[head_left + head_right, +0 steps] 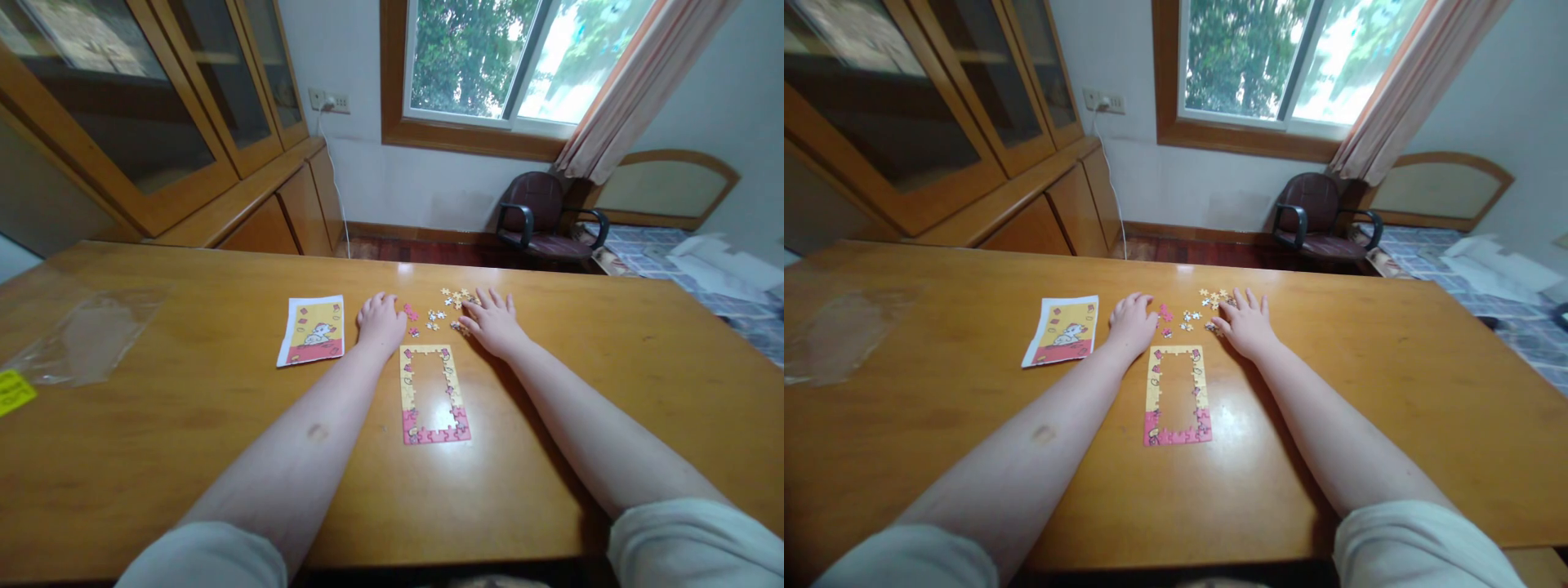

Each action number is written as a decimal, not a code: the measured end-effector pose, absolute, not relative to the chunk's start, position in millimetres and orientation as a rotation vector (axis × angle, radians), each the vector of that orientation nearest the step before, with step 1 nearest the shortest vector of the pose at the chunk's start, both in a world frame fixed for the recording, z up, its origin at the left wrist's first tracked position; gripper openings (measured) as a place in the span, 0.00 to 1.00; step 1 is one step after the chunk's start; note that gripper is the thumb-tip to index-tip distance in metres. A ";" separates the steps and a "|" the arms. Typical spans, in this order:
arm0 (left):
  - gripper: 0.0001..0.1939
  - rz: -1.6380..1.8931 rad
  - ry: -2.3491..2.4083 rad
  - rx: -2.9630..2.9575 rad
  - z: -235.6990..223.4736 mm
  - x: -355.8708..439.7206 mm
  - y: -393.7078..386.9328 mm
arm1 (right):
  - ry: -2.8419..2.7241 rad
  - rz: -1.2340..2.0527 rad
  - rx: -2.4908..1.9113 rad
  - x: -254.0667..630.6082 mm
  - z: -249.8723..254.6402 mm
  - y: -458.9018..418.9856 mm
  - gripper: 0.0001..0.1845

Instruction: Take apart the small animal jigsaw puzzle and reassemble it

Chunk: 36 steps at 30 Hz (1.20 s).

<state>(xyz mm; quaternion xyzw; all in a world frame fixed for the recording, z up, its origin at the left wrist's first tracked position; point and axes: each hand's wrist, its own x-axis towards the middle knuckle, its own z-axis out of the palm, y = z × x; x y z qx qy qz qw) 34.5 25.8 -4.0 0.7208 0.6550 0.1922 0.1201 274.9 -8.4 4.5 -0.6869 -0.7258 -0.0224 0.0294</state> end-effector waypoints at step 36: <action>0.23 0.500 1.928 2.060 2.1 34.7 24.8 | -2.157 -0.049 -1.844 280.9 7.5 -12.1 0.24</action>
